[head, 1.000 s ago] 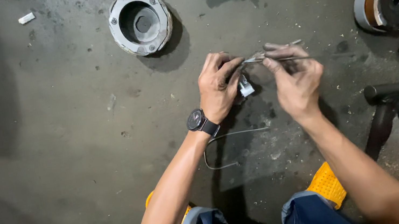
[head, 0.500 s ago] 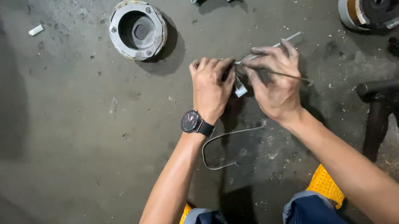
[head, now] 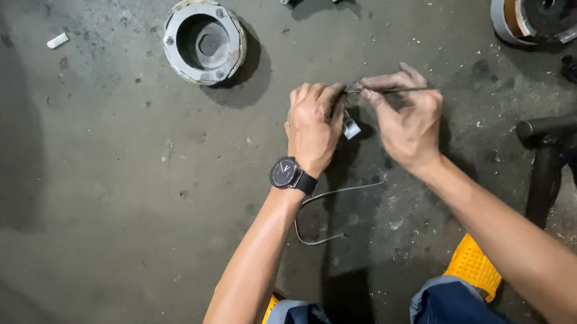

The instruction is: The person sits on the workshop floor sorting used motorcycle brake shoes, hubs and springs. They use a long rod tool to work on a brake shoe, then bend and thread a wire by hand, and finally fit brake shoes together with a hub part.

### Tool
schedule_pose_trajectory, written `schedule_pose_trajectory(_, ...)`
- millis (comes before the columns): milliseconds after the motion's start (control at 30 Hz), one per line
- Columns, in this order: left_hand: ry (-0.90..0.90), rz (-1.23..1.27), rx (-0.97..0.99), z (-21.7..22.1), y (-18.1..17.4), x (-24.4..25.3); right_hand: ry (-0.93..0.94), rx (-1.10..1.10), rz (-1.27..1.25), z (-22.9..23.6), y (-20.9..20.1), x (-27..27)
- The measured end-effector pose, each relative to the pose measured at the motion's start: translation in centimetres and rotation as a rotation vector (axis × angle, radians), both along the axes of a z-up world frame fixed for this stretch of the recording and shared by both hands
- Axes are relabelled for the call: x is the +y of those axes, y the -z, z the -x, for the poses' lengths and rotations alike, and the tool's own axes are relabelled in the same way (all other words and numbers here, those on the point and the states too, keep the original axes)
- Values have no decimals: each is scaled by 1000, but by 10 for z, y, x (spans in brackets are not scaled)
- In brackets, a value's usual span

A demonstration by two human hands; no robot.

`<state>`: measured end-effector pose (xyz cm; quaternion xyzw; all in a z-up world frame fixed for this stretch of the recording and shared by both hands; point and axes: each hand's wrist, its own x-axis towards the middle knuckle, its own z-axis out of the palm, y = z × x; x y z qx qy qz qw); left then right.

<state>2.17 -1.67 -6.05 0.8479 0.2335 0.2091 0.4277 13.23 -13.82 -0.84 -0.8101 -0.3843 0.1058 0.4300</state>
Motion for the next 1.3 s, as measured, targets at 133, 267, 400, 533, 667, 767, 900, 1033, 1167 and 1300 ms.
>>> schedule_pose_trajectory(133, -17, -25, -6, 1, 5, -3, 42, -31, -8, 7, 2, -2)
schedule_pose_trajectory(267, -9, -24, 26, 0, 8, -3, -26, -60, -36, 5, 0, -5)
schedule_pose_trajectory(400, -24, 58, 53, 2, 3, -1, -40, -161, -54, 8, -3, -7)
schedule_pose_trajectory(533, -44, 128, 34, 2, 8, -2, -79, -192, -50, 8, -7, -4)
schedule_pose_trajectory(667, -36, 71, 32, 2, 10, 0, -85, -158, -44, 13, -20, 3)
schedule_pose_trajectory(767, 1, 28, -16, 0, 5, 11, -78, -55, -30, 10, -30, 5)
schedule_pose_trajectory(900, 152, 98, 71, -2, 22, 26, -138, -71, -14, -4, -26, 1)
schedule_pose_trajectory(1033, 257, 81, -7, -2, 32, 39, -168, -193, 67, -6, -29, 5)
schedule_pose_trajectory(1167, 301, 153, -37, -2, 30, 45, -212, -183, 41, -8, -29, 6)
schedule_pose_trajectory(1300, 189, 277, -17, -2, 22, 43, -297, -180, 38, -15, -25, 6)
